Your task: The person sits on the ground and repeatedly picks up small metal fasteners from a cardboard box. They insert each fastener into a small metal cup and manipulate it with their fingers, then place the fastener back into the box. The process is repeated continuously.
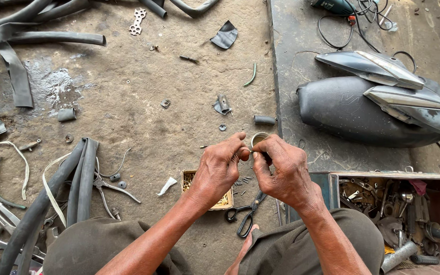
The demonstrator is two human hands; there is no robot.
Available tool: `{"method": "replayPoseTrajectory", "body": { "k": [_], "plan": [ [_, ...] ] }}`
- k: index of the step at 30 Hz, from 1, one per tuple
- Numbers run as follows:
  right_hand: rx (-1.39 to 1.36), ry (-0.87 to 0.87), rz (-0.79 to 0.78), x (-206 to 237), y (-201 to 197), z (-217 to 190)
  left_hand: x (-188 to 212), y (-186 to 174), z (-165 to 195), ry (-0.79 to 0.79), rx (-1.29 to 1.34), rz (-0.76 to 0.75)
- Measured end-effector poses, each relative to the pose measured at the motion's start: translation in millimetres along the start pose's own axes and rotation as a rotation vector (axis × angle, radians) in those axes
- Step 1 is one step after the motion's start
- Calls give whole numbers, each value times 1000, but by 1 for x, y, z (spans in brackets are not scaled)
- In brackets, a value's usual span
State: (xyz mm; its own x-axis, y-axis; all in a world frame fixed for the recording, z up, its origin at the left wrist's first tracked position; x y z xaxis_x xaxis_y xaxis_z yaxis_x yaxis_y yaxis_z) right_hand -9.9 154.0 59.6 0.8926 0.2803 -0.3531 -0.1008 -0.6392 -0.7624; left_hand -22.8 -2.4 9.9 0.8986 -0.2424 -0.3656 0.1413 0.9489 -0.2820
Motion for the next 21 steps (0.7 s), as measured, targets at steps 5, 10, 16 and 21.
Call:
{"method": "replayPoseTrajectory", "body": {
  "k": [5, 10, 16, 21],
  "plan": [
    [-58, 66, -55, 6, 9, 9, 5, 10, -3, -47, 3, -41],
    [-124, 97, -35, 12, 16, 16, 6, 14, -5, 44, 89, 32],
    [-120, 104, -26, 12, 21, 17, 8, 16, -11, -107, 22, -38],
    [-113, 97, -18, 9, 21, 12, 6, 18, -13, -25, -24, 23]
  ]
}}
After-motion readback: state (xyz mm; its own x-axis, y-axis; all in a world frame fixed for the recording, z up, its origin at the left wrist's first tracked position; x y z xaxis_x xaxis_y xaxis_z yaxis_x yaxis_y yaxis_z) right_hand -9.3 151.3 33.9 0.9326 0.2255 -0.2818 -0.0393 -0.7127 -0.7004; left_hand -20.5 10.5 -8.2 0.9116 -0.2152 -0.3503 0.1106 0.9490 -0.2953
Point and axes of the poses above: each hand's wrist, its own x-axis away from the middle knuckle, its own y-axis out of the palm, z = x × y, the point moved 3 cm from there along -x, towards the middle knuckle, and after that the axes turned 8 degrees about y, right-handed, at the moved point
